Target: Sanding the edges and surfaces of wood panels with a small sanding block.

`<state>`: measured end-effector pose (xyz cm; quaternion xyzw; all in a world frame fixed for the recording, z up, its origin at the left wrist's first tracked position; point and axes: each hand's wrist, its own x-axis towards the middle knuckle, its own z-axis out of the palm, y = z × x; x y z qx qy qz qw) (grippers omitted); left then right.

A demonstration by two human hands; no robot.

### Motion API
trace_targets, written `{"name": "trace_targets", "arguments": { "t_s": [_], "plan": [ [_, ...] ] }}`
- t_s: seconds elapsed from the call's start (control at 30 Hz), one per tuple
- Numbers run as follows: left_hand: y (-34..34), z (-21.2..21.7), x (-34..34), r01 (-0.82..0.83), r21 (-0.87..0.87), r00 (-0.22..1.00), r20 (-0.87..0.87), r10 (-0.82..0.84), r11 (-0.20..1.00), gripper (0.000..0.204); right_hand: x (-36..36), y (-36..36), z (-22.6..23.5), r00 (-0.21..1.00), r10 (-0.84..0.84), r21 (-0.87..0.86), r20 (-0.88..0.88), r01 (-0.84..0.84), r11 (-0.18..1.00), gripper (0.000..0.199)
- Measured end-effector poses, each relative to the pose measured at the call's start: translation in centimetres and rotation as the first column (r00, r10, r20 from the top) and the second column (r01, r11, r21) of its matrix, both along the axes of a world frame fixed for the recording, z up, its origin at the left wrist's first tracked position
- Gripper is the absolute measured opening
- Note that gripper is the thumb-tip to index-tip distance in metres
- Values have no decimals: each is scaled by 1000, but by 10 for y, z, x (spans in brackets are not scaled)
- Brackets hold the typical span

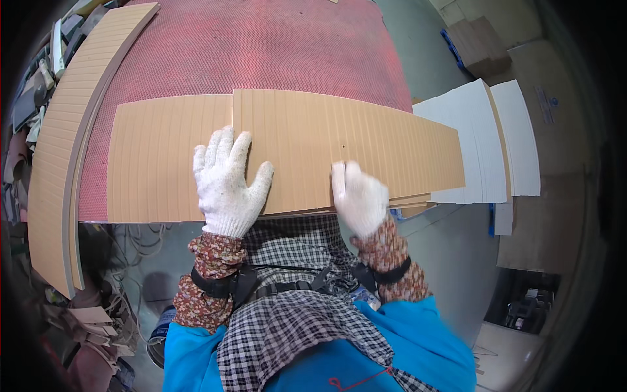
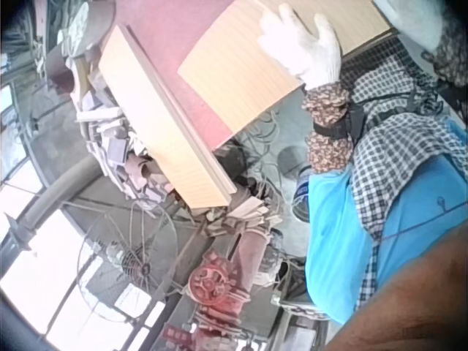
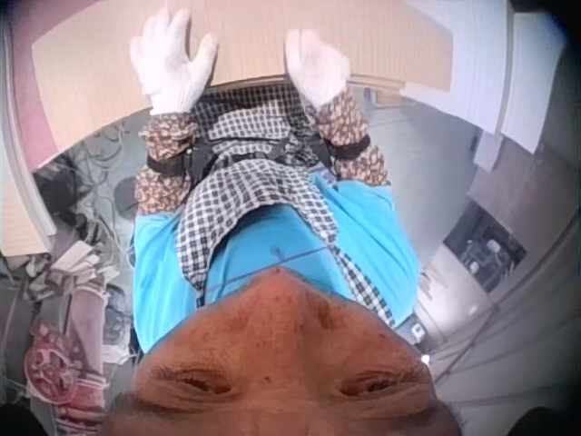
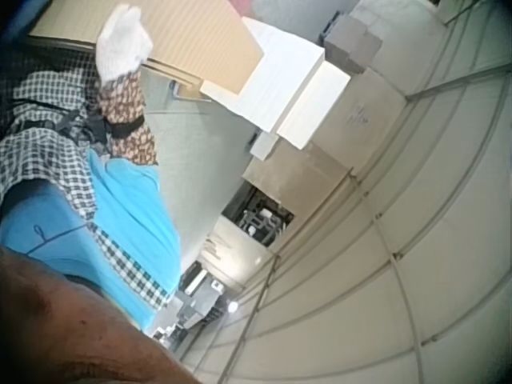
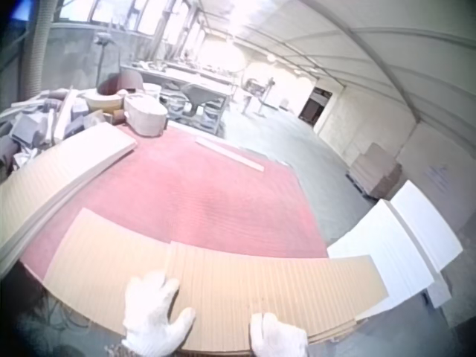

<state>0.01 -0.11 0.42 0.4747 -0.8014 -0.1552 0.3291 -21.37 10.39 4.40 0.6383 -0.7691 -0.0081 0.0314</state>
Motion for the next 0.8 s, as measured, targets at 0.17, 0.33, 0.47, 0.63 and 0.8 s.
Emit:
{"name": "trace_targets", "arguments": {
  "t_s": [0.17, 0.33, 0.47, 0.63, 0.8],
  "plan": [
    [2, -3, 1, -17, -23, 1000, 25, 18, 1000, 58, 26, 65, -1, 997, -54, 71, 50, 51, 996, 16],
    [1, 1, 0, 9, 18, 1000, -8, -9, 1000, 58, 35, 81, -8, 991, -66, -14, 116, 68, 998, 18],
    [1, -1, 0, -7, 3, 1000, -3, 7, 1000, 58, 39, 65, -1, 962, -164, -19, 218, 173, 985, 17],
    [1, -3, -1, -16, -23, 1000, 14, 16, 1000, 58, 41, 60, 1, 998, -45, -15, 54, 45, 999, 18],
    [0, 0, 1, -2, -13, 1000, 2, 2, 1000, 58, 33, 40, 5, 998, 7, -9, 65, -6, 1000, 14]
  ]
}}
